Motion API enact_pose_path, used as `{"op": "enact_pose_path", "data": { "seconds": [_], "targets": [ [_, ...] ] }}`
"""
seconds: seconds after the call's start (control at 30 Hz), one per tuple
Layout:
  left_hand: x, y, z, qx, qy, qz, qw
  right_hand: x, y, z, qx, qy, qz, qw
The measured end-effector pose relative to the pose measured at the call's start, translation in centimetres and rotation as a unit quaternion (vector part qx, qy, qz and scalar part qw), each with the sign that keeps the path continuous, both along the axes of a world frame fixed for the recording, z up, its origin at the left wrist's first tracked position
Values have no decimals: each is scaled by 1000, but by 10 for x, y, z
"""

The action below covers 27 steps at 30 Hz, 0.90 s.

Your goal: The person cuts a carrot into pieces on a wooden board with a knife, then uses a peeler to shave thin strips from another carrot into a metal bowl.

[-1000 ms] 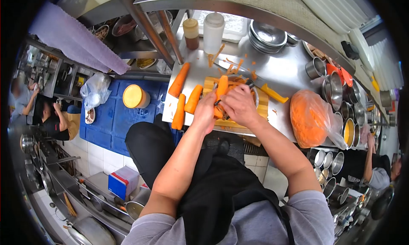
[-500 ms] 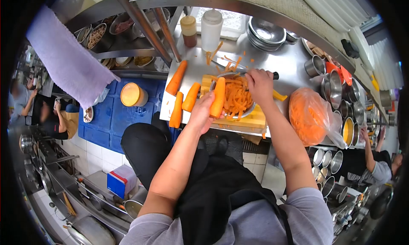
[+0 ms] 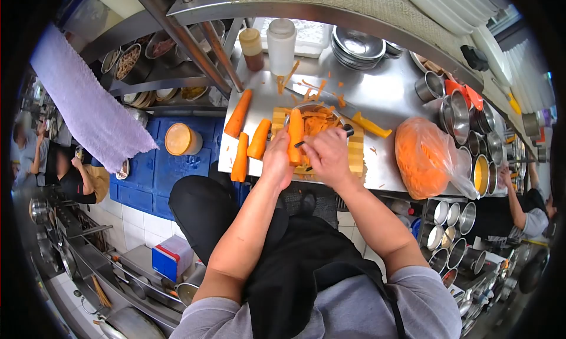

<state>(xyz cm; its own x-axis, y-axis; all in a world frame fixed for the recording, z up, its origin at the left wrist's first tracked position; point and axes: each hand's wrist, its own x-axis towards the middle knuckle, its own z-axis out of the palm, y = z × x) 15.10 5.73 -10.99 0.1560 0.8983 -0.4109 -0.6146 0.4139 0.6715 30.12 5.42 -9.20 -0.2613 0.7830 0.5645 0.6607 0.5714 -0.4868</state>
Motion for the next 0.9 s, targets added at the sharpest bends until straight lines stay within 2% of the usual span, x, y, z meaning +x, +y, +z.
{"op": "enact_pose_path", "data": {
  "seconds": [0.17,0.27,0.33,0.37,0.43,0.47,0.57,0.67,0.73,0.8,0.9],
  "targets": [
    [1,-2,-7,-4,12,3,1000,-3,5,-12,12,-10,55,998],
    [-5,-3,-11,8,12,-26,1000,9,33,-19,36,-58,76,995],
    [-10,-7,-1,-31,30,-94,995,30,69,-26,40,-171,0,985],
    [-8,-10,6,-30,31,-96,994,48,92,-34,18,-182,-24,983],
    [-1,-14,21,47,31,-134,989,66,108,-39,-4,-191,-51,980],
    [2,-12,23,48,32,-135,989,70,110,-36,-4,-151,-78,985],
    [3,-6,25,-53,-32,-15,998,58,100,-23,-15,-96,-120,988],
    [-7,1,-5,-32,-22,10,999,36,72,-24,-40,-61,-142,987],
    [-5,3,0,-30,-13,21,999,19,54,-26,-22,-12,-120,992],
    [2,4,15,-38,1,118,992,1,37,-18,-18,18,-105,994],
    [2,8,-4,0,24,150,988,-19,16,-2,-19,50,-71,996]
  ]
}}
